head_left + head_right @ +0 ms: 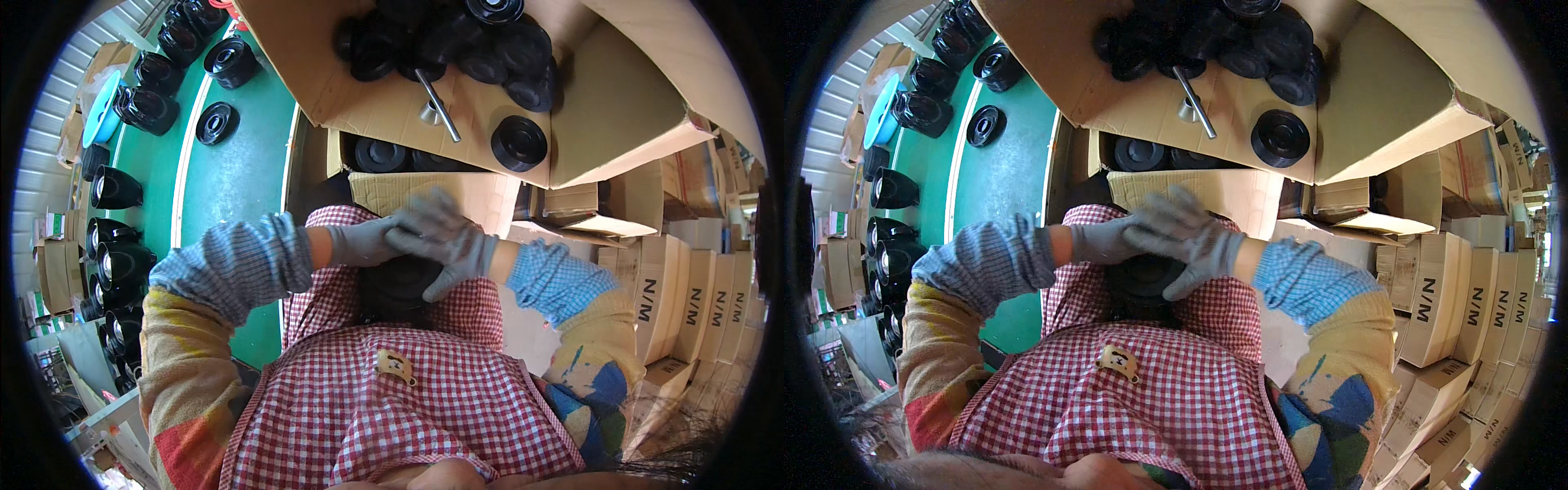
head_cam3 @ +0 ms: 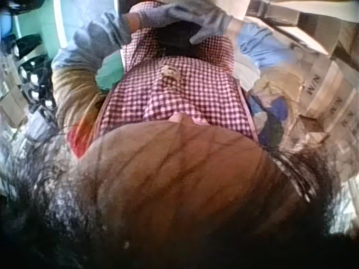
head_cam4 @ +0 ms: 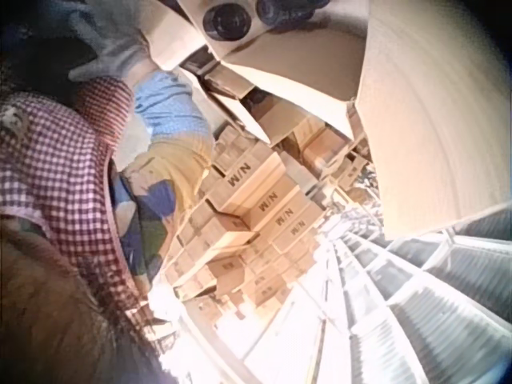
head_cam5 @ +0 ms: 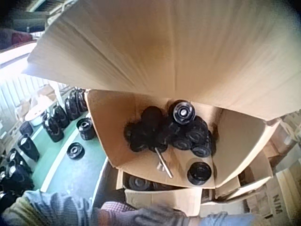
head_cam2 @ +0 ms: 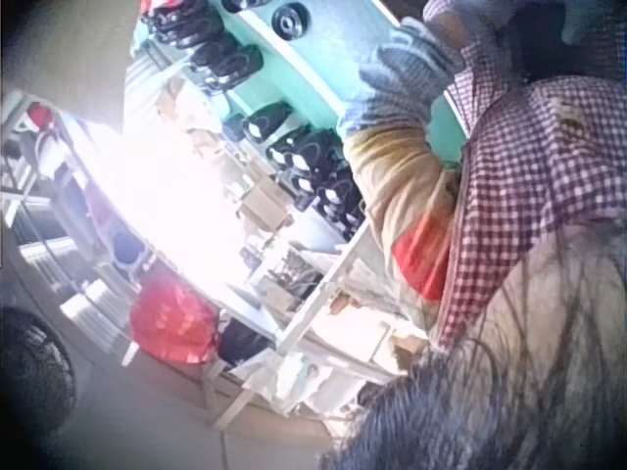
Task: The person repeatedly picks up black kettle bodies and lids from a cardboard box, places the lids onto the bodies, and uses a metal tool to tighten or secure them. Completed units are placed on a green table. The process is repeated for multiple kettles.
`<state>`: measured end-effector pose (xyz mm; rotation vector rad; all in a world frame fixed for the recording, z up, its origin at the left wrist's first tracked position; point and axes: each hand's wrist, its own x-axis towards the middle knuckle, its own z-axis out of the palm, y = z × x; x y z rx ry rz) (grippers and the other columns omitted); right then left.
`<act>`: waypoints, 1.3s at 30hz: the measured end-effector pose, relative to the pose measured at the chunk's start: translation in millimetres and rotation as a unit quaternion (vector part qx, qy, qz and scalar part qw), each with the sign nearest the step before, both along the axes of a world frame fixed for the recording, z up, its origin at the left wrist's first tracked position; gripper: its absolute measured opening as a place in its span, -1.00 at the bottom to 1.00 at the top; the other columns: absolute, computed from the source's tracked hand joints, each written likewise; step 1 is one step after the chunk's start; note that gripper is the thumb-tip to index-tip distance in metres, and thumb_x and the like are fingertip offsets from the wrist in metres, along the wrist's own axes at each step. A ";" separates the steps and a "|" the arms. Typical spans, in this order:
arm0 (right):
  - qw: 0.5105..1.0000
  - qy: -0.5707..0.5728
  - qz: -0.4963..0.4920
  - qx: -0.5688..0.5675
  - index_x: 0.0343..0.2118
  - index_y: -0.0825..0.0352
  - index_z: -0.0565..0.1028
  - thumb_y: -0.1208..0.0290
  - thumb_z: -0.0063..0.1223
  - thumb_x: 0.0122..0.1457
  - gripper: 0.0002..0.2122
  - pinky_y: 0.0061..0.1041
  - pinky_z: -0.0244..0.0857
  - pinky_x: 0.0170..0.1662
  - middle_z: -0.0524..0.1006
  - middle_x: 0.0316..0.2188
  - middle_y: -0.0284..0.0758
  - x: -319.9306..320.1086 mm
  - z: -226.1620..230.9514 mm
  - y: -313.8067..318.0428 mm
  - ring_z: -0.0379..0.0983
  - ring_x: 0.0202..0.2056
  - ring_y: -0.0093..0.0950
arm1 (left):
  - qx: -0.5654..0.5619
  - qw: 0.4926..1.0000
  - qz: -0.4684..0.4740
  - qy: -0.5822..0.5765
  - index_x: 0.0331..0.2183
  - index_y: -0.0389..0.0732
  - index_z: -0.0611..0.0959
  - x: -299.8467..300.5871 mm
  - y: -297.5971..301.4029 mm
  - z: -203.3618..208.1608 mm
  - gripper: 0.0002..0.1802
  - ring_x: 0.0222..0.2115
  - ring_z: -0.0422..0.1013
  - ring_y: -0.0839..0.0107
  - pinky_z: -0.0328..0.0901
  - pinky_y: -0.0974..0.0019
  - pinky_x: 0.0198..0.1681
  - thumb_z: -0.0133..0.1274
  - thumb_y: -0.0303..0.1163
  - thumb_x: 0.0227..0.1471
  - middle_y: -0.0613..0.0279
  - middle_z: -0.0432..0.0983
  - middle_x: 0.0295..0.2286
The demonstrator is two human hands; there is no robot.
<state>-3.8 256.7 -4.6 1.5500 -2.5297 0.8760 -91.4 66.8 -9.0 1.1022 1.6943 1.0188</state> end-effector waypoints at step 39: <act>0.935 -0.289 -0.173 0.112 0.01 0.06 0.62 0.54 0.10 0.04 -0.57 -0.26 0.39 -0.01 0.66 -0.18 -0.22 -31.8 41.9 46.5 0.56 -0.16 -0.20 | -0.114 0.946 0.087 0.292 0.00 -0.25 0.54 53.8 -53.1 99.5 -0.64 -0.39 0.56 -0.01 0.42 0.05 -0.33 -0.01 -0.29 0.23 -0.06 0.58 -0.36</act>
